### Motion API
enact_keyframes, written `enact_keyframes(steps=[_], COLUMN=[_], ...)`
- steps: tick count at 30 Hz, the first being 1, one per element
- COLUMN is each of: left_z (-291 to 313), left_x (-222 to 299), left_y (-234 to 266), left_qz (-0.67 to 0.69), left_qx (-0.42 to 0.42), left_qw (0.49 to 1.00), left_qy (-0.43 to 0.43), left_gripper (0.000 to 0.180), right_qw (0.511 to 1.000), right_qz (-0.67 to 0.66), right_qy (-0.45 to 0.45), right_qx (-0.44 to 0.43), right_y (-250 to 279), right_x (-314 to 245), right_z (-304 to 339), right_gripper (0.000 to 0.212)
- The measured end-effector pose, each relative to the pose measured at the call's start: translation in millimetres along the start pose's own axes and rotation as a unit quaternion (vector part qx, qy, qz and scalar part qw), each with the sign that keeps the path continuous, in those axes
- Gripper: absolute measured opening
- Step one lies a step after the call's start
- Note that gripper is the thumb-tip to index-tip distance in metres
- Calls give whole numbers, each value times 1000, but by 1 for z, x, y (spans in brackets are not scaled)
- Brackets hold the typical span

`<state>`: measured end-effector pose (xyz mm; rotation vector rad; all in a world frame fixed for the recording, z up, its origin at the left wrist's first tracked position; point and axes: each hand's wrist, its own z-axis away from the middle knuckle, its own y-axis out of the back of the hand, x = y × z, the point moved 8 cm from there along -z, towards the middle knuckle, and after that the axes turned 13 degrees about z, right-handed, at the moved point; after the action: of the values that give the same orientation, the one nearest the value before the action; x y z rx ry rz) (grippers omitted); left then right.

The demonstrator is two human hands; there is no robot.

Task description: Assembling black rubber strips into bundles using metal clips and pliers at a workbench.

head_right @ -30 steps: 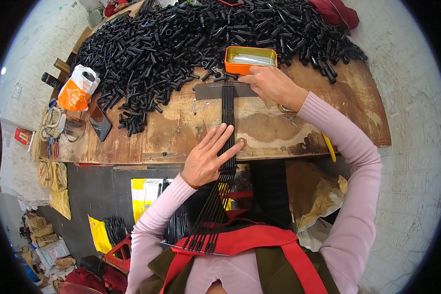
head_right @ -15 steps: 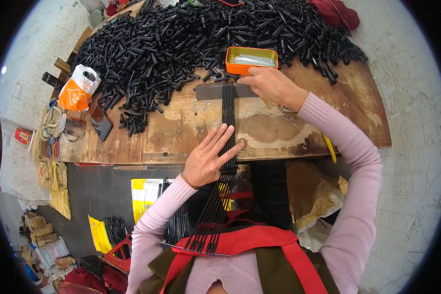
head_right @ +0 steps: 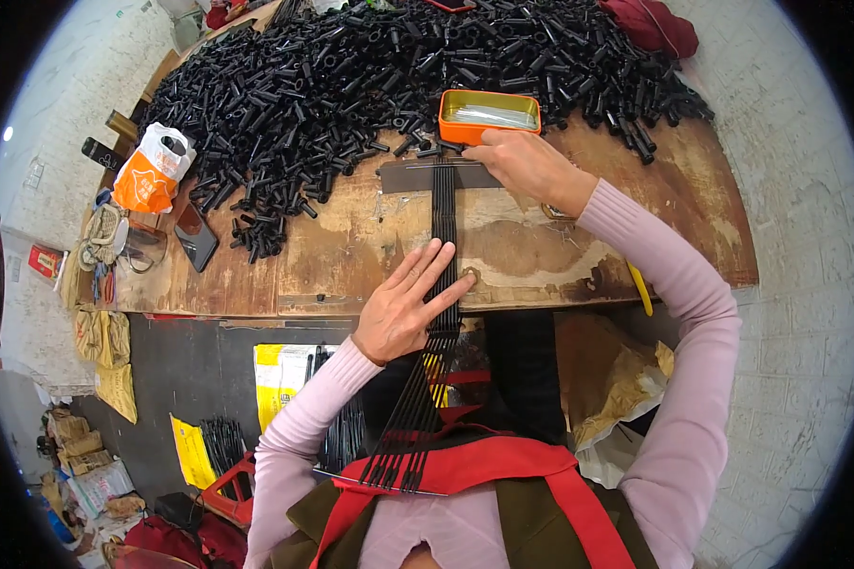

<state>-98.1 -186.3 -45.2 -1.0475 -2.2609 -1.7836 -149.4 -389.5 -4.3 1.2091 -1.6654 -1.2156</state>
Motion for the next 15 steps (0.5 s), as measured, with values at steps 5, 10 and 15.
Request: enact_keyframes(steps=[5,10,15], left_z=[0,-1,1], left_x=[0,1,0], left_y=[0,2,2], left_qz=[-4,-2,-1], left_qx=[7,15,17], left_qw=[1000,1000,1000], left_qy=[-7,-7,-8], left_gripper=[83,81,81], right_qw=[998,991,996], right_qz=[-59,-129,-91], right_qy=[-2,-21,0], right_qx=[12,-18,2], right_y=[0,-7,-6], right_x=[8,10,2], right_z=[-13,-23,-19], right_gripper=[16,14,13])
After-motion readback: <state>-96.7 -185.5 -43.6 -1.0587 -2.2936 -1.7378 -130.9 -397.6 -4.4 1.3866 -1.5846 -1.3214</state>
